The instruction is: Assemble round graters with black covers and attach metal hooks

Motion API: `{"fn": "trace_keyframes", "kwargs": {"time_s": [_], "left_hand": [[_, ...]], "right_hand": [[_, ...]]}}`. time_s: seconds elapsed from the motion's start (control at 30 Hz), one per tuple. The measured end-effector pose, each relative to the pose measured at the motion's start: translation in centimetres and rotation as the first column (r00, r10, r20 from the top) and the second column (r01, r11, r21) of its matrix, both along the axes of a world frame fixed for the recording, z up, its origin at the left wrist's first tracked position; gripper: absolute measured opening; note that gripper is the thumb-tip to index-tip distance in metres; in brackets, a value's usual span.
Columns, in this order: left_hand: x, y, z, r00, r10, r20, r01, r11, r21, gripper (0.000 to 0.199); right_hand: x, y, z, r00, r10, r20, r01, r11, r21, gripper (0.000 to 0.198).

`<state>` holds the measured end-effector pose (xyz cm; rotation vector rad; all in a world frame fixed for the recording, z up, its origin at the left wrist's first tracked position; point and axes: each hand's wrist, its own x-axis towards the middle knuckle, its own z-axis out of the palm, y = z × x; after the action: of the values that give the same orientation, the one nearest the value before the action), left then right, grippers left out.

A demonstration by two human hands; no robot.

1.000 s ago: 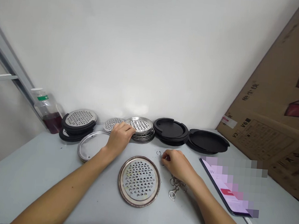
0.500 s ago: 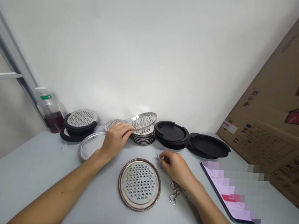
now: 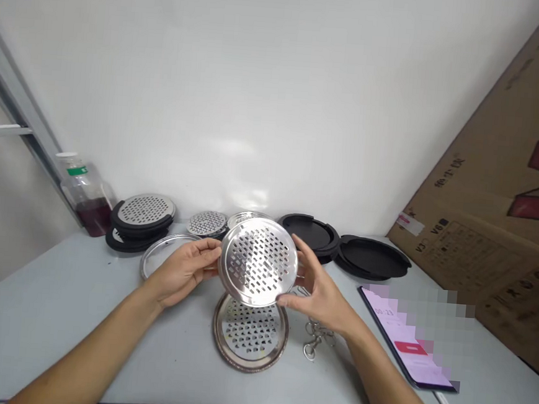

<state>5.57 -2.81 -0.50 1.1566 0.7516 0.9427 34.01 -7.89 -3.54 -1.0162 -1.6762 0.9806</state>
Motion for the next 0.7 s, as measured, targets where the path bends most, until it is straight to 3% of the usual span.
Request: {"fn": "trace_keyframes", "kwargs": {"time_s": [0.1,0.23,0.4,0.57,0.7], "left_hand": [[-0.2,-0.7,-1.0,1.000,-0.025,0.008,0.026,0.991,-0.134,0.019],[-0.7,-1.6,-2.7,0.999,-0.029,0.022,0.034,0.968,-0.250,0.016],[-0.8,-2.7,-4.3,0.999,-0.012,0.037,0.024,0.935,-0.353,0.020],[-0.5,-4.2,-5.1,0.999,0.029,0.020,-0.021,0.940,-0.341,0.042],[-0.7,-4.9,-5.5,0.995,-0.020,-0.100,-0.002,0.976,-0.217,0.054]], "right_hand": [[0.5,-0.2,0.1,0.990,0.087,0.109,-0.080,0.995,-0.062,0.115],[1.0,-0.2,0.1,0.969,0.109,0.223,-0.089,0.991,-0.096,0.118],[0.7,-1.6,-0.4,0.937,0.087,0.339,-0.082,0.996,-0.029,0.110],[0.3,-4.1,-2.3,0.906,0.006,0.423,-0.007,1.000,0.000,0.118],[0.4,-4.9,-3.7,0.884,-0.031,0.467,0.035,0.999,-0.001,0.117]]}}
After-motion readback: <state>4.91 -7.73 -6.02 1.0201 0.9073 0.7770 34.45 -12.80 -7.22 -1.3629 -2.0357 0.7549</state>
